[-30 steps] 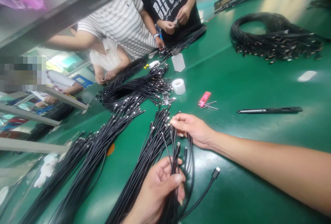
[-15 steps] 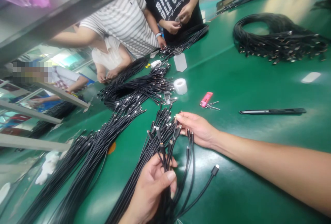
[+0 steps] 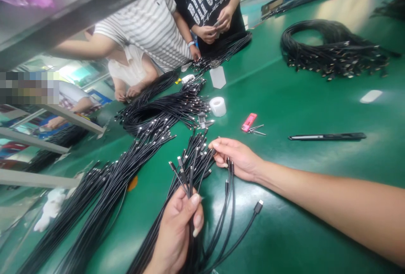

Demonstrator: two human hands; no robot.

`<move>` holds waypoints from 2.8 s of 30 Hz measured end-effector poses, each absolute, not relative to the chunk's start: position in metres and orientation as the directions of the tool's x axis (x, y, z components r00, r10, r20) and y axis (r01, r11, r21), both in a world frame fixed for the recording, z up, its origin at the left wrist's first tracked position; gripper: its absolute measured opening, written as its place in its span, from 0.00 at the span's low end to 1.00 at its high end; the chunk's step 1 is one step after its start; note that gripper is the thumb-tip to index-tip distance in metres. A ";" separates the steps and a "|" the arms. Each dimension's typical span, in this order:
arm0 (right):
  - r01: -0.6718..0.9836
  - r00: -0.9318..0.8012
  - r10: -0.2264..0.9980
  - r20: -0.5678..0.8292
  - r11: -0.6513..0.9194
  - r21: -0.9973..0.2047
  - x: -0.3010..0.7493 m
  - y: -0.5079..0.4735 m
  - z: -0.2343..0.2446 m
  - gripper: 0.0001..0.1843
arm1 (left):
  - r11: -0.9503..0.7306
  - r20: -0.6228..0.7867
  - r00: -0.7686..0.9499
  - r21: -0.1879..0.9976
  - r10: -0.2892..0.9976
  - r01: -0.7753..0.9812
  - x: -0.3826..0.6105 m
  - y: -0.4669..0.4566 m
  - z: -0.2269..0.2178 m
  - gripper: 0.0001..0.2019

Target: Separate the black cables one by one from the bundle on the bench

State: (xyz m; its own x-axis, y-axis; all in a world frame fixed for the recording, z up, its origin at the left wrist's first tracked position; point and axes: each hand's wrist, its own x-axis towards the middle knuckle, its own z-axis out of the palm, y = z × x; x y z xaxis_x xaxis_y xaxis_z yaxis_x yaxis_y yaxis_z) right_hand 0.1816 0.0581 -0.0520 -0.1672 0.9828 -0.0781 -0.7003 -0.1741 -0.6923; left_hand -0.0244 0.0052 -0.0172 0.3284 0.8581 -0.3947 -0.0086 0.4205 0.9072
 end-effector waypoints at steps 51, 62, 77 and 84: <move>-0.609 -0.261 0.965 -0.015 -0.177 -0.773 0.182 0.053 -0.049 0.20 | 0.392 -0.365 0.334 0.920 0.869 -0.014 -0.023 0.003 -0.021 0.16; -0.610 -0.252 0.965 -0.077 -0.220 -0.761 0.180 0.053 -0.050 0.22 | 0.433 -0.400 0.349 0.901 0.847 -0.016 -0.021 0.002 -0.018 0.19; -0.596 -0.262 0.961 -0.085 -0.230 -0.769 0.180 0.053 -0.052 0.23 | 0.448 -0.402 0.379 0.893 0.834 -0.038 -0.022 0.001 -0.020 0.18; -0.655 -0.274 0.960 -0.061 -0.232 -0.719 0.180 0.053 -0.054 0.21 | 0.438 -0.396 0.376 0.898 0.838 -0.030 -0.021 0.002 -0.018 0.15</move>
State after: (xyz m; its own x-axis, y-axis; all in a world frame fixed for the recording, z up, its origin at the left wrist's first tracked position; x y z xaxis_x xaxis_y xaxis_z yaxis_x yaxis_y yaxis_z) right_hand 0.1801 0.0531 -0.0537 -0.2736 0.9599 -0.0609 -0.6546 -0.2322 -0.7194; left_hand -0.0207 0.0017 -0.0182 0.3759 0.8378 -0.3960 -0.0297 0.4380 0.8985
